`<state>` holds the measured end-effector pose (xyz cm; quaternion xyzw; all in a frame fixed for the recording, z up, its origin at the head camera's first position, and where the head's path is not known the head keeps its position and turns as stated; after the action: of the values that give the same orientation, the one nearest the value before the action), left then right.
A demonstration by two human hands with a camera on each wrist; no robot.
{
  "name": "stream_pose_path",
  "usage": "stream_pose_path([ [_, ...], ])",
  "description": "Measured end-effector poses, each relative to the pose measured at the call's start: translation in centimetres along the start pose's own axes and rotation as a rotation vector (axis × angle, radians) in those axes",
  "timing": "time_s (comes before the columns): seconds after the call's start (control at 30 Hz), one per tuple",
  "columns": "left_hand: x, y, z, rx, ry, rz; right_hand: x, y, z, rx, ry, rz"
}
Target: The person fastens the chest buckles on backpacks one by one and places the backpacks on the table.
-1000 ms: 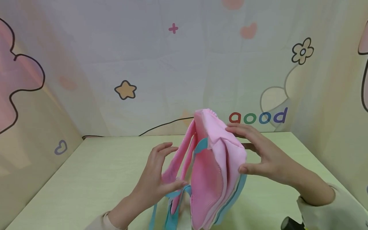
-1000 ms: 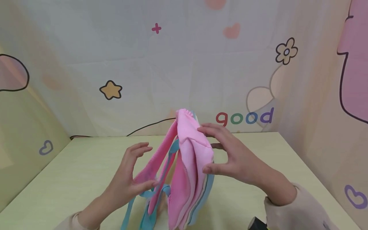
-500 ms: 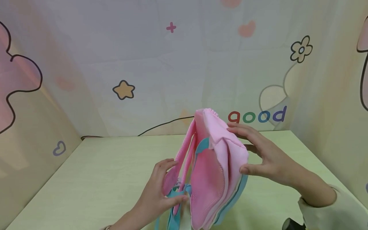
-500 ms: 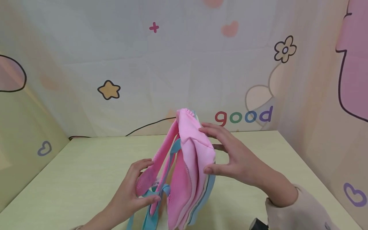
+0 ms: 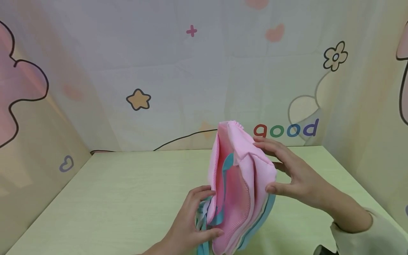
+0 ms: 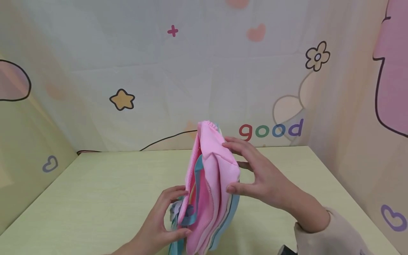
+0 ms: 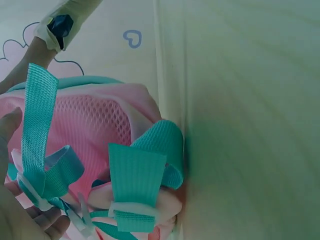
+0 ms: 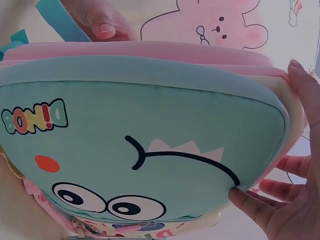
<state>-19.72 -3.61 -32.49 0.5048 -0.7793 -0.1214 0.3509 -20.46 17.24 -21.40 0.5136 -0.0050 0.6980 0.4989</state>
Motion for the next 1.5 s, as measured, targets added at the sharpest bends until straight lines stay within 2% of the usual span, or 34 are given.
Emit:
stream_pose_path([
  [0.23,-0.9,0.1,-0.2,-0.09,0.076,-0.025,0.0,0.0,0.1,0.021,0.004,-0.007],
  [0.6,-1.9,0.4,-0.3,-0.071,0.194,-0.041,0.1,-0.5,0.3,0.013,-0.014,-0.016],
  [0.87,-2.1,0.4,-0.4,-0.097,0.191,-0.017,0.0,-1.1,-0.6,-0.014,0.016,-0.011],
  [1.0,-2.2,0.4,-0.4,-0.108,0.179,-0.002,0.1,-1.5,-0.7,0.007,0.019,-0.02],
  [1.13,-2.2,0.3,-0.7,-0.155,0.223,0.007,0.2,-2.0,-0.9,0.031,0.015,-0.028],
  [1.23,-2.2,0.2,-0.9,-0.195,0.264,0.012,0.2,-2.5,-1.3,0.01,0.004,-0.029],
  [1.37,-2.3,0.3,-0.6,-0.171,0.266,0.032,0.1,-3.2,-1.9,-0.024,0.005,-0.033],
  [1.5,-2.3,0.3,-0.5,-0.165,0.274,0.041,0.1,-3.7,-2.2,-0.012,0.034,-0.054],
])
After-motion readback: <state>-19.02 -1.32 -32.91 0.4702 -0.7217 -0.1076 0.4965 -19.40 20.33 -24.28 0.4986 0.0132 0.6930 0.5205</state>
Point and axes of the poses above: each hand's wrist, its own y-axis towards the middle knuckle, its own x-axis out of the back of the hand, z = x × y, the point moved 8 cm from there along y, towards the middle knuckle, and after that the axes turned 8 degrees about -y, right-handed, at the moved point
